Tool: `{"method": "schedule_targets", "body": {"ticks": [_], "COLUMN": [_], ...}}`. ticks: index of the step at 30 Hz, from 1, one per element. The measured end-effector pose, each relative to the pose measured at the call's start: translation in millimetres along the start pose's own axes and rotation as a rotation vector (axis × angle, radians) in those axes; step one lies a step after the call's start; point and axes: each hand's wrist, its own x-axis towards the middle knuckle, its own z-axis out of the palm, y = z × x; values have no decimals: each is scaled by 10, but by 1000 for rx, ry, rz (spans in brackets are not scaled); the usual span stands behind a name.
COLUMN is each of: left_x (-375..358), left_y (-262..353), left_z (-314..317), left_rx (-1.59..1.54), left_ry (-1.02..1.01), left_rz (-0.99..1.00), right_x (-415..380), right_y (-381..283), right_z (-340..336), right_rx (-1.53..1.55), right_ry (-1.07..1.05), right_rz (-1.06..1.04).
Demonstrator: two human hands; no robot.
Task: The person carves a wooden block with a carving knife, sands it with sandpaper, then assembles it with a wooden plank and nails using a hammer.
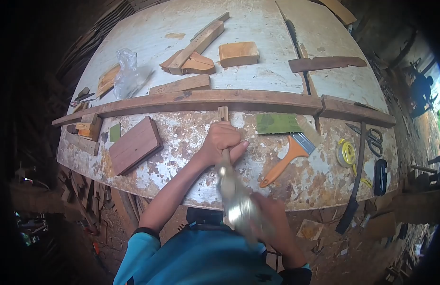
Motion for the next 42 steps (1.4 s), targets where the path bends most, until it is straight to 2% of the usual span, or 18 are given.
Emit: {"method": "schedule_targets", "body": {"ticks": [1, 4, 6, 8, 10, 12, 14, 16, 18, 21, 24, 26, 29, 33, 37, 40, 42], "left_x": [12, -7, -4, 15, -19, -16, -15, -15, 12, -2, -10, 5, 48, 88, 164, 131, 133], "left_y": [-21, -54, -12, 2, 31, 51, 47, 65, 124, 98, 96, 126, 146, 68, 48, -84, -99], "left_z": [-15, -113, -393, -630, -775, -755, -675, -578, -500, -450, -436, -413, -397, -366, -398, -402, -381], "left_rx": [16, -108, -280, -635, -1010, -1118, -1184, -1110, -1196, -1197, -1209, -1079, -945, -744, -785, -933, -909], "left_ry": [-11, 203, 319, 522, 549, 509, 438, 313, 243, 234, 271, 283, 261, 171, 154, 220, 250], "left_rz": [24, -115, -278, -273, -264, -376, -489, -546, -602, -632, -643, -597, -561, -532, -582, -557, -559], "right_x": [-16, -44, -181, -216, -267, -329, -364, -316, -328, -271, -305, -348, -371, -368, -301, -290, -273], "right_y": [121, 143, 200, 193, 278, 286, 221, 139, 156, 100, 188, 376, 534, 511, 258, 256, 240], "right_z": [90, -9, -35, -180, -255, -283, -310, -367, -374, -358, -348, -337, -332, -355, -412, -420, -439], "right_rx": [-129, 6, 116, -20, -149, -199, -167, -106, -63, -104, -176, -140, 6, -41, -176, -95, -68], "right_ry": [107, 69, 137, 230, 279, 255, 180, 114, 106, 101, 149, 176, 188, 159, 117, 103, 73], "right_rz": [-115, -48, 65, 52, 71, 205, 435, 522, 554, 568, 406, 335, 365, 422, 384, 412, 435]}}
